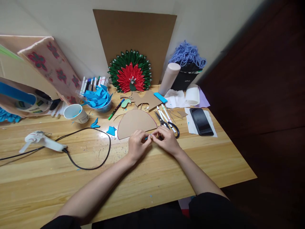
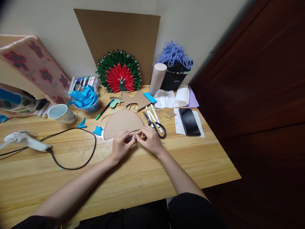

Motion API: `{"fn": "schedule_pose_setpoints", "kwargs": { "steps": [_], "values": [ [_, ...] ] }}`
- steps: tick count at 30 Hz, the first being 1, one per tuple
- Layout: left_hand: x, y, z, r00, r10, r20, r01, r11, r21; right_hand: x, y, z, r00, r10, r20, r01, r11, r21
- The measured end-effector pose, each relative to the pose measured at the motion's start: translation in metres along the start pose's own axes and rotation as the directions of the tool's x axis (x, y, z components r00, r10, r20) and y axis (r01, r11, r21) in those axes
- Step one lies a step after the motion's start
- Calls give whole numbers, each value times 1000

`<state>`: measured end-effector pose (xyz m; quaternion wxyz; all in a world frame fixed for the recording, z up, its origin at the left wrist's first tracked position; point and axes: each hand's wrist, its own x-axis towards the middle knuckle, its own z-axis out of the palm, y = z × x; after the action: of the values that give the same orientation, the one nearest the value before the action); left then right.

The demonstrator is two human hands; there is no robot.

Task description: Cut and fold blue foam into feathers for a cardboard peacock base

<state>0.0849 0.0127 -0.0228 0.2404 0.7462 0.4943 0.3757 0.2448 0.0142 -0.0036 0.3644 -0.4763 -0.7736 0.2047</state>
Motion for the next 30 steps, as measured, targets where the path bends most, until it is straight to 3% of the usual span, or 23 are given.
{"fn": "schedule_pose_setpoints", "kwargs": {
  "steps": [7,12,16,18,24,30],
  "values": [
    [0,1,1,1000,-21,5,21,1000,-8,-2,-2,6,999,-31,-14,31,999,-34],
    [2,-3,2,989,-139,40,144,977,-156,-1,-1,4,996,2,-90,-7,998,-61],
    [5,-7,3,939,-337,72,334,835,-438,-1,2,2,979,45,-199,-58,997,-59],
    [7,-7,3,916,-383,119,384,753,-534,-2,3,2,977,46,-209,-59,997,-55],
    [9,-8,3,898,-420,132,394,631,-668,-2,0,4,991,29,-130,-33,999,-25],
    [7,-9,3,910,-392,137,386,675,-628,-2,-2,4,984,178,-17,-175,978,110]
  ]
}}
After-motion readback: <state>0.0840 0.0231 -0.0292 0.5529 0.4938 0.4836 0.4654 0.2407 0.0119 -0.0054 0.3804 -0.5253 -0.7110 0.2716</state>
